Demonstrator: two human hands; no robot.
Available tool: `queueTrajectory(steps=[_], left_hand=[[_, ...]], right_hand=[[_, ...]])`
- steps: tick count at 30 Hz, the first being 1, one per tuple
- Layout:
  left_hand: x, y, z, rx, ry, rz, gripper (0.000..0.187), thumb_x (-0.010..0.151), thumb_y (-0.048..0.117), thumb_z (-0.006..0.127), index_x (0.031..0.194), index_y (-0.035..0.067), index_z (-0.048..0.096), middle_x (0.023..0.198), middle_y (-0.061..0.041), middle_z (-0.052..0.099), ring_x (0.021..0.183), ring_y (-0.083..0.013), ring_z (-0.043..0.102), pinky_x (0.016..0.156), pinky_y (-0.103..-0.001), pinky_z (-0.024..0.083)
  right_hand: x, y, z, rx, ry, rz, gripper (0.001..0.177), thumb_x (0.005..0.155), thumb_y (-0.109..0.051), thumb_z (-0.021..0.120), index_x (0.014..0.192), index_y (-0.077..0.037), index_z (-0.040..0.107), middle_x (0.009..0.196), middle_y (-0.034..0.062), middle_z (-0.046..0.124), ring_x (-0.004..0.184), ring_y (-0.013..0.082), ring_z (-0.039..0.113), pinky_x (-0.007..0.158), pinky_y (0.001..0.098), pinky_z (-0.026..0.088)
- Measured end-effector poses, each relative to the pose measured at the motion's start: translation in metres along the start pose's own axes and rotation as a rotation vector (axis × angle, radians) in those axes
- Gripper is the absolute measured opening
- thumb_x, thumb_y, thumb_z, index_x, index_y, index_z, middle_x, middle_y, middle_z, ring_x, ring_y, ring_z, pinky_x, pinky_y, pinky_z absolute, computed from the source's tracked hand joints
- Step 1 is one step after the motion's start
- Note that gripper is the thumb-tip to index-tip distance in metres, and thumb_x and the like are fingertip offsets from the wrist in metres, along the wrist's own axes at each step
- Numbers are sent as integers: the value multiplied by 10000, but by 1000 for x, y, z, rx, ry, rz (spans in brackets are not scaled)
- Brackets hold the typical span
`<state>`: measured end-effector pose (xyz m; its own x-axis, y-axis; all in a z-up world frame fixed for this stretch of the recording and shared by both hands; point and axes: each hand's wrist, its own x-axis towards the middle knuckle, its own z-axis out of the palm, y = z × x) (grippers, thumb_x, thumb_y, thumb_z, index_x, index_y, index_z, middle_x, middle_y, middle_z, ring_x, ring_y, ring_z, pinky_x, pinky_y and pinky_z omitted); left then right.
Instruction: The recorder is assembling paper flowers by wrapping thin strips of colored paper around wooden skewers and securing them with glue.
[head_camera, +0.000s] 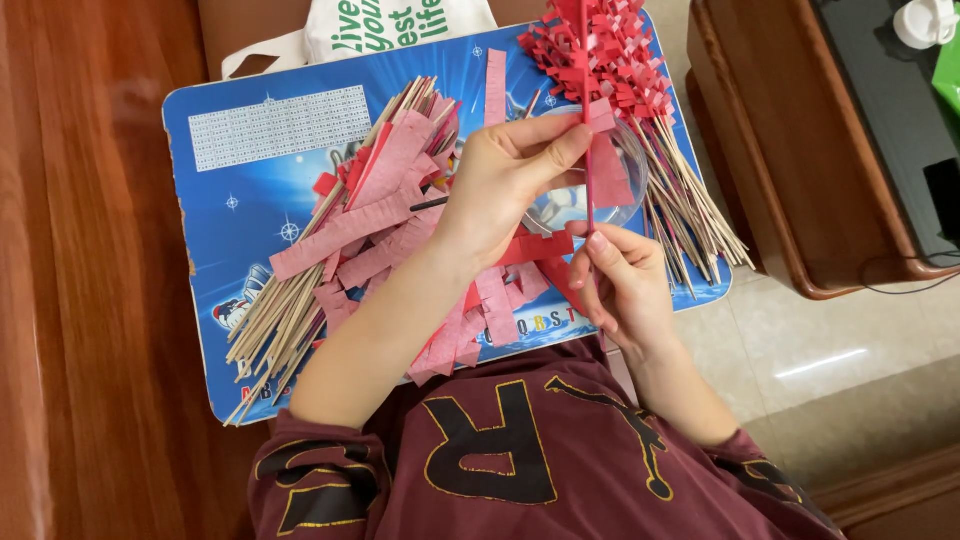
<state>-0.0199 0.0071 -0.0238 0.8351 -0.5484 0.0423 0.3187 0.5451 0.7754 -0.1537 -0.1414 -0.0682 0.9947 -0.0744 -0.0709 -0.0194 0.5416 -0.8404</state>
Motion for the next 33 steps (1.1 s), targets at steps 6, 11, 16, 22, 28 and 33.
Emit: queueTrajectory(steps=[6,11,16,22,28,33], left_hand=[[0,0,-8,45,-78,-7,301,986,110,736,1232,-62,715,1127,-101,750,1002,-161,733,922,-342,636],[7,-3,-14,42,-18,-32,302,978,98,724,1233,-63,706,1119,-107,760,987,-176,744,907,-342,636],[9,-3,-36,89,99,-15,298,976,119,721,1212,-63,713,1102,-113,771,967,-179,750,852,-339,640],[6,-4,-55,97,155,-46,300,971,133,708,1206,-54,710,1060,-105,770,926,-200,765,829,-356,652],[9,-14,-58,121,168,-74,307,968,145,713,1209,-45,713,1077,-99,770,936,-183,763,848,-351,649],[14,-24,-53,97,148,-106,313,964,159,724,1193,-56,723,1068,-103,768,948,-188,750,854,-354,631]], right_hand=[[1,-2,-1,-5,-21,5,323,1138,-147,473,1256,101,643,801,169,691,369,139,457,353,241,306],[11,-13,-10,-439,2,-149,336,1146,-148,452,1299,84,642,963,169,730,682,192,630,627,299,505],[40,-37,-8,-1443,37,-553,329,1150,-123,426,1298,4,691,1164,128,766,1315,321,610,1118,472,468],[56,-26,-34,-1803,-139,-522,359,1149,-165,410,1289,-24,709,1182,150,738,1372,312,553,1232,541,252],[50,-45,-32,-751,30,-315,488,1182,-247,269,1327,44,632,1205,82,768,1316,222,675,1305,547,310],[46,-47,-24,-1065,32,-491,556,1181,-246,254,1243,157,632,1140,207,756,1295,297,658,1353,529,93]])
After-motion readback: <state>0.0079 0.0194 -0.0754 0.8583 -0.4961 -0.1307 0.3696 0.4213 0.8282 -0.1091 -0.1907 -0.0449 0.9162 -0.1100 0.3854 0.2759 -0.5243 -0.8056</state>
